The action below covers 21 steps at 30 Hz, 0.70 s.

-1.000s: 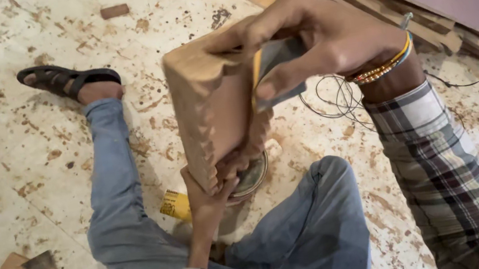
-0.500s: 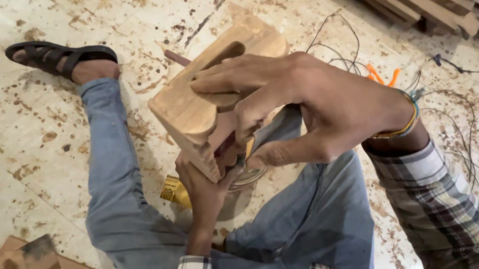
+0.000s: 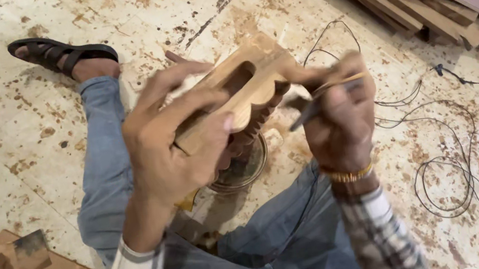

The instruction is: The person sands the interior and edges of a carved wooden box by hand using a piece of sandpaper.

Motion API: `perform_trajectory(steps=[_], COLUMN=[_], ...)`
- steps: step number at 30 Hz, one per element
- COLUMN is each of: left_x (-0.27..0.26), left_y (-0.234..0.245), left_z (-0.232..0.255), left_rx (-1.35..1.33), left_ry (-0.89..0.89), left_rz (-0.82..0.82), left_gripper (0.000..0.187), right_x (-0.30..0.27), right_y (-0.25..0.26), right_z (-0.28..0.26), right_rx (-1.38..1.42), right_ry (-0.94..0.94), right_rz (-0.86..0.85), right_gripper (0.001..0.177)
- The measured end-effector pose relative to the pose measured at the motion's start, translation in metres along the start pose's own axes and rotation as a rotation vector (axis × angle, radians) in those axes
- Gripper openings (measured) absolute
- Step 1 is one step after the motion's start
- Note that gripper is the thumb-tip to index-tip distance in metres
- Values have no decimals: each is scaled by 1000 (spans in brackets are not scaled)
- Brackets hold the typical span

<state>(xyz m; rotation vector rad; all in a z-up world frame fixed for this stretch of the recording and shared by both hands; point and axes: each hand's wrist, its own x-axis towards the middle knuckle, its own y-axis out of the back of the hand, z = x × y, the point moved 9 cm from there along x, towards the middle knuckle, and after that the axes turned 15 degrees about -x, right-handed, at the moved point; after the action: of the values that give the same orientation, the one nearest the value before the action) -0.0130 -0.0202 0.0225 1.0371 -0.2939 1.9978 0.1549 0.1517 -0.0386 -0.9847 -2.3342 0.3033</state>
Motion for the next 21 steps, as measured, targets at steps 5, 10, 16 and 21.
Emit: perform_trajectory(steps=[5, 10, 16, 21], left_x=[8, 26, 47, 81], left_y=[28, 70, 85, 65], left_z=[-46, -121, -121, -112], left_rx=[-63, -252, -30, 180], left_ry=[95, 426, 481, 647], left_rz=[34, 150, -48, -233], left_gripper=[17, 17, 38, 59], right_x=[-135, -240, -237, -222], right_y=[82, 73, 36, 38], right_z=[105, 153, 146, 151], right_rx=[-197, -146, -258, -469], right_ry=[-468, -918, -895, -795], right_rz=[520, 580, 229, 128], right_gripper=[24, 37, 37, 30])
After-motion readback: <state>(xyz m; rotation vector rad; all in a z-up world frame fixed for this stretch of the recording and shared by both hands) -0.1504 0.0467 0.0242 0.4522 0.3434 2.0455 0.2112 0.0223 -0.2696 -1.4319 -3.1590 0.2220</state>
